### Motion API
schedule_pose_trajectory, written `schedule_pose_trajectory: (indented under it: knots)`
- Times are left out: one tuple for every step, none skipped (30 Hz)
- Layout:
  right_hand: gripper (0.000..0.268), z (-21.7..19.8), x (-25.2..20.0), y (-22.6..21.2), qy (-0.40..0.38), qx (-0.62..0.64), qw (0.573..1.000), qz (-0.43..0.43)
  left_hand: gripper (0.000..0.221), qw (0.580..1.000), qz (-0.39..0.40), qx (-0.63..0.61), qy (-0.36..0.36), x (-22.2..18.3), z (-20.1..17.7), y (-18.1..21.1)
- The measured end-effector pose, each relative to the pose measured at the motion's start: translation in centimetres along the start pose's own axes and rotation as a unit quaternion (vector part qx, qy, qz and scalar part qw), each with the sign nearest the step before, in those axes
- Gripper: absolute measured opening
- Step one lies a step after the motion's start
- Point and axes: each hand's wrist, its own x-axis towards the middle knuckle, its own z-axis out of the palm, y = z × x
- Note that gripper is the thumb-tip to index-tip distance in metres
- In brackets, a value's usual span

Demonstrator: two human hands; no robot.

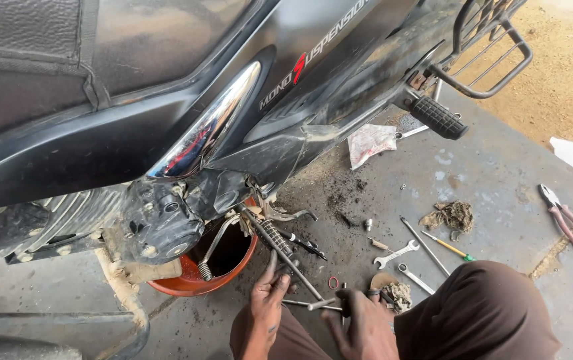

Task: The person crouches beside a motorcycle and wipes engine parts with a rag, then works at the engine's chain and sprocket area, fitting a black plastic cover back onto the engine case and tightening it using a T-handle wrench. They continue turning the wrench on the engine area through the end of the clip.

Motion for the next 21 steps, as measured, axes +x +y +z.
schedule_pose_trajectory:
  knots:
    - [0.067, 0.4, -0.1, 0.2, 0.021, 0.021, 1.000, -0.008, 0.065, 1.000, -0.003, 0.019, -0.003, -0.2, -0.1, 0.4]
    - [0.067, 0.8, -0.3, 0.5, 0.020, 0.019, 1.000, -0.007, 0.065, 1.000, -0.004, 0.017, -0.001, -0.4, -0.1, 0.8]
    - [0.065, 1.4, -0.4, 0.7, 0.041, 0.043, 0.998, -0.015, 0.063, 0.995, -0.016, 0.096, 0.011, -0.6, -0.3, 1.3]
    - [0.062, 2.0, -0.6, 0.9, 0.062, 0.067, 0.996, -0.023, 0.062, 0.984, -0.029, 0.173, 0.022, -0.7, -0.5, 1.8]
    - [0.062, 2.3, -0.2, 1.0, 0.063, 0.068, 0.995, -0.026, 0.062, 0.984, -0.026, 0.174, 0.020, -0.6, -0.8, 1.4]
    - [0.061, 2.7, 0.1, 1.1, 0.078, 0.086, 0.993, -0.036, 0.053, 0.905, 0.109, 0.408, 0.051, -0.5, -1.2, 0.9]
    - [0.059, 2.9, -0.1, 1.6, 0.091, 0.099, 0.990, -0.039, 0.045, 0.756, 0.228, 0.608, 0.079, -1.1, -1.6, 0.1]
    - [0.059, 2.8, -0.1, 2.3, 0.089, 0.097, 0.991, -0.036, 0.045, 0.757, 0.225, 0.608, 0.080, -0.5, -1.5, 0.0]
    - [0.061, 2.7, -0.2, 3.0, 0.060, 0.057, 0.996, -0.029, 0.042, 0.702, 0.341, 0.622, 0.059, 0.0, -1.5, 0.0]
    - [0.063, 2.6, -0.4, 3.7, 0.030, 0.017, 0.999, -0.022, 0.039, 0.635, 0.452, 0.626, 0.038, 0.5, -1.4, 0.0]
    - [0.063, 2.4, -0.3, 3.8, 0.033, 0.017, 0.999, -0.023, 0.039, 0.635, 0.454, 0.624, 0.037, 1.3, -1.6, -0.2]
    - [0.066, 2.2, -0.2, 3.8, 0.009, -0.021, 1.000, -0.020, 0.039, 0.612, 0.480, 0.629, -0.017, 2.1, -1.7, -0.3]
    - [0.068, 2.2, -0.2, 3.8, -0.017, -0.059, 0.998, -0.017, 0.039, 0.585, 0.504, 0.632, -0.070, 2.8, -2.0, -0.3]
    - [0.068, 2.1, -0.6, 3.1, -0.016, -0.059, 0.998, -0.019, 0.039, 0.584, 0.506, 0.631, -0.069, 2.9, -1.8, 0.5]
    - [0.070, 2.2, -1.0, 2.5, -0.037, -0.086, 0.996, -0.018, 0.044, 0.568, 0.501, 0.646, -0.100, 3.0, -1.8, 1.3]
    - [0.071, 2.3, -1.2, 1.8, -0.056, -0.112, 0.992, -0.016, 0.049, 0.551, 0.495, 0.660, -0.130, 3.2, -1.9, 2.0]
    - [0.071, 2.3, -3.2, -0.1, -0.059, -0.112, 0.992, -0.011, 0.049, 0.553, 0.490, 0.661, -0.132, 3.4, -1.6, 2.1]
    - [0.073, 2.4, -5.1, -2.1, 0.020, -0.172, 0.973, -0.149, 0.053, 0.537, 0.485, 0.680, -0.117, 3.8, -1.4, 2.1]
    - [0.081, 2.1, -6.9, -4.1, 0.095, -0.232, 0.924, -0.287, 0.058, 0.522, 0.481, 0.697, -0.099, 4.1, -1.0, 2.0]
    - [0.081, 2.6, -6.8, -3.5, 0.092, -0.236, 0.925, -0.284, 0.058, 0.526, 0.478, 0.697, -0.098, 3.9, -0.6, 2.5]
    - [0.079, 3.1, -6.3, -3.3, 0.101, -0.225, 0.917, -0.314, 0.061, 0.527, 0.505, 0.672, -0.124, 4.1, -0.2, 3.4]
